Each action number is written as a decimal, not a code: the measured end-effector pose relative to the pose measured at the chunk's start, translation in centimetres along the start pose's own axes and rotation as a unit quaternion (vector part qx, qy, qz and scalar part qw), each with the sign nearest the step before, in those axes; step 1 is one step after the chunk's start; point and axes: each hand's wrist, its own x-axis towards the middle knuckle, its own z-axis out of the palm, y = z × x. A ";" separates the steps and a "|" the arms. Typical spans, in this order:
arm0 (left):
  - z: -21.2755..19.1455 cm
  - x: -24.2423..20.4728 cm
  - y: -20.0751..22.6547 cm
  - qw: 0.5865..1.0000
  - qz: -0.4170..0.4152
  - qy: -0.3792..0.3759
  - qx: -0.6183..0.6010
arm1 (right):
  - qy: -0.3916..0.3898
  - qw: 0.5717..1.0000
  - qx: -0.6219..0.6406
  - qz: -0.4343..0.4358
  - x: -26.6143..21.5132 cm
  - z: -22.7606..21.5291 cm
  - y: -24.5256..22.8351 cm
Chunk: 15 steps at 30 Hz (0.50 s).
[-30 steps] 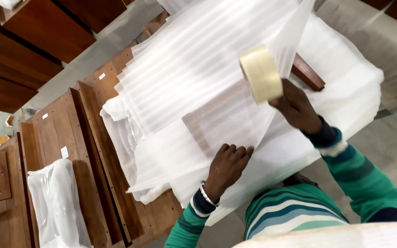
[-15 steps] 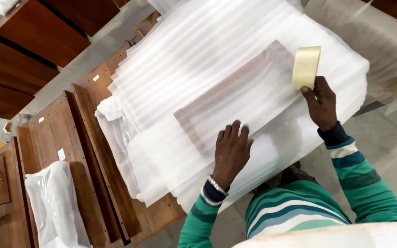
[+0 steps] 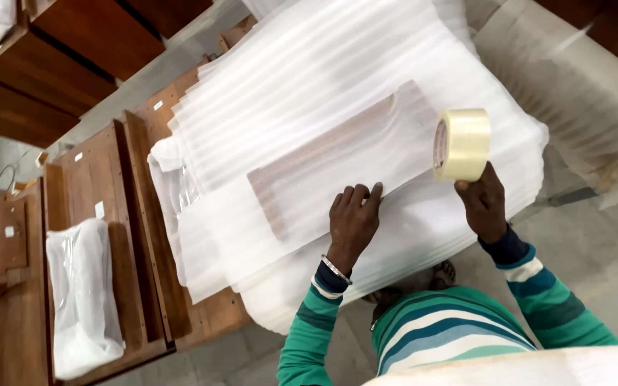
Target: The person wraps wooden furniture components in protective foam and secures them with tape.
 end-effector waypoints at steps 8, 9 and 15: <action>3.0 -2.9 1.1 0.998 -0.022 0.019 0.054 | -0.118 0.986 0.111 -0.029 2.0 3.7 1.5; 2.9 -2.9 1.5 0.998 -0.035 0.027 0.053 | -0.132 0.984 0.121 -0.022 2.6 4.6 1.4; 3.1 -3.8 3.1 0.990 -0.090 0.097 0.044 | -0.230 0.950 0.210 0.033 4.8 8.6 -0.6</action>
